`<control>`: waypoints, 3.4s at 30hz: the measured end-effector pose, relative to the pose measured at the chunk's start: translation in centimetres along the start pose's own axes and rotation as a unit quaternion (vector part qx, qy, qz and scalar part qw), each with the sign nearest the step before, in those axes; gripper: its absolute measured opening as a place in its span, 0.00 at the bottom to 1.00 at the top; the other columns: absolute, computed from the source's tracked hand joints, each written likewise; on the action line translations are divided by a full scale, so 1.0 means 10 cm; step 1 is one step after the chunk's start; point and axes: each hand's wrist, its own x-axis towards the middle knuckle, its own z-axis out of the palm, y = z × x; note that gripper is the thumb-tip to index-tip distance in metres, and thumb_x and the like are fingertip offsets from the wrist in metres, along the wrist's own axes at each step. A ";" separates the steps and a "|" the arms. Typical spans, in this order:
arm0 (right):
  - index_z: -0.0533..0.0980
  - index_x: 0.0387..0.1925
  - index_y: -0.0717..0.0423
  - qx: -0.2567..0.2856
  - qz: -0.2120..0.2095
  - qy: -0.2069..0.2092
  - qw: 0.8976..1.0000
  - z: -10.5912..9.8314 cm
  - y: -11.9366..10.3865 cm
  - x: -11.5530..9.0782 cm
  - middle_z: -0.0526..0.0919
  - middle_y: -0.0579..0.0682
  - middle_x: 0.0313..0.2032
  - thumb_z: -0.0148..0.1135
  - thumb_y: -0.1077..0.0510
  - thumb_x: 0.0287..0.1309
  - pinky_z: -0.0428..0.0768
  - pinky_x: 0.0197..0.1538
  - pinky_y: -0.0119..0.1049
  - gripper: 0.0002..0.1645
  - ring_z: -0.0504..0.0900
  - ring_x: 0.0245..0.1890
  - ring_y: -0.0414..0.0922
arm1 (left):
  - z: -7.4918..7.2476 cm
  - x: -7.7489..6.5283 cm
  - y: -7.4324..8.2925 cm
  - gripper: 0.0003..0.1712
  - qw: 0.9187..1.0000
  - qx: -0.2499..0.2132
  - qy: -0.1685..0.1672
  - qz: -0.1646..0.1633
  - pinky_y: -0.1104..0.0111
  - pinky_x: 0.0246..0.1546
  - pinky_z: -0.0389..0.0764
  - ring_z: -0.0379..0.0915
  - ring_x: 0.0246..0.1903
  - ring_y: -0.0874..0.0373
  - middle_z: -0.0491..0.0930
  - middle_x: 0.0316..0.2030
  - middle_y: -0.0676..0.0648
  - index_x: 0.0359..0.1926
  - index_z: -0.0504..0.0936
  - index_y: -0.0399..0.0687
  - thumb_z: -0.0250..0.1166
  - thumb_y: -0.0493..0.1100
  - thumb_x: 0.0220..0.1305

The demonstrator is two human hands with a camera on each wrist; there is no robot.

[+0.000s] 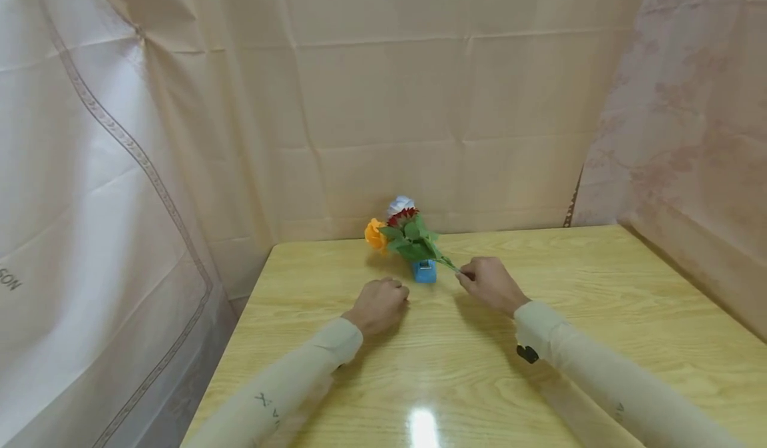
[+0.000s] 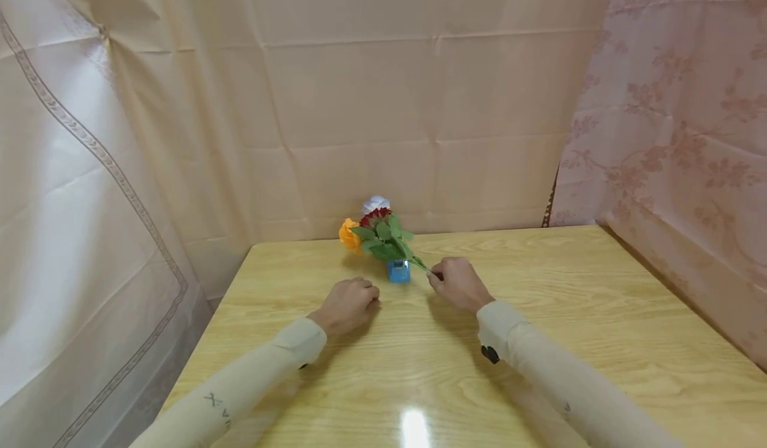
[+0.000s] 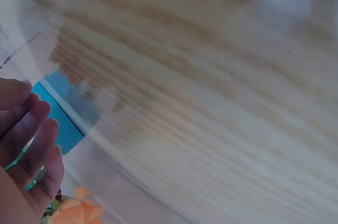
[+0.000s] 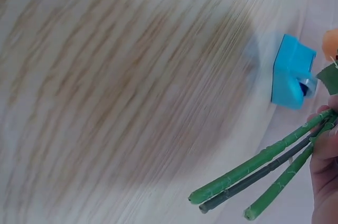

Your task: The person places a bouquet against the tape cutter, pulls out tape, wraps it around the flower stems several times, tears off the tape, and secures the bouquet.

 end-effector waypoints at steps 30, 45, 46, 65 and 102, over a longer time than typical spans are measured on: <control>0.87 0.32 0.62 -0.040 0.067 0.050 0.996 -0.35 0.37 -0.48 0.81 0.47 0.25 0.62 0.62 0.69 0.77 0.29 0.39 0.12 0.75 0.23 0.41 | 0.12 0.39 0.03 0.14 0.970 -0.163 -0.057 -0.172 0.66 0.31 0.80 0.74 0.25 0.62 0.80 0.24 0.53 0.29 0.84 0.44 0.65 0.45 0.73; 0.88 0.35 0.64 -0.054 0.087 0.058 0.993 -0.42 0.39 -0.58 0.86 0.55 0.30 0.62 0.62 0.68 0.82 0.32 0.45 0.12 0.82 0.28 0.46 | 0.12 0.50 -0.02 0.12 0.963 -0.171 -0.054 -0.200 0.65 0.31 0.81 0.77 0.27 0.59 0.82 0.28 0.49 0.38 0.87 0.39 0.67 0.45 0.72; 0.88 0.34 0.63 -0.055 0.086 0.058 0.993 -0.42 0.38 -0.57 0.85 0.54 0.29 0.62 0.62 0.68 0.81 0.32 0.44 0.12 0.81 0.27 0.45 | 0.12 0.49 -0.03 0.12 0.964 -0.165 -0.054 -0.203 0.65 0.30 0.81 0.77 0.27 0.60 0.81 0.28 0.49 0.39 0.87 0.39 0.67 0.45 0.72; 0.88 0.39 0.65 -0.050 0.084 0.059 0.993 -0.43 0.31 -0.58 0.87 0.60 0.35 0.63 0.62 0.69 0.84 0.35 0.50 0.12 0.86 0.33 0.52 | 0.04 0.46 -0.12 0.11 0.965 -0.149 -0.040 -0.214 0.64 0.30 0.80 0.76 0.27 0.59 0.79 0.27 0.51 0.33 0.85 0.43 0.69 0.46 0.70; 0.79 0.16 0.52 -0.039 0.194 0.024 0.980 -0.66 0.55 -0.91 0.78 0.45 0.15 0.54 0.56 0.74 0.69 0.28 0.40 0.27 0.69 0.15 0.43 | 0.02 0.38 -0.20 0.08 0.955 -0.200 -0.060 -0.212 0.69 0.30 0.80 0.76 0.27 0.61 0.82 0.30 0.48 0.41 0.84 0.39 0.67 0.40 0.71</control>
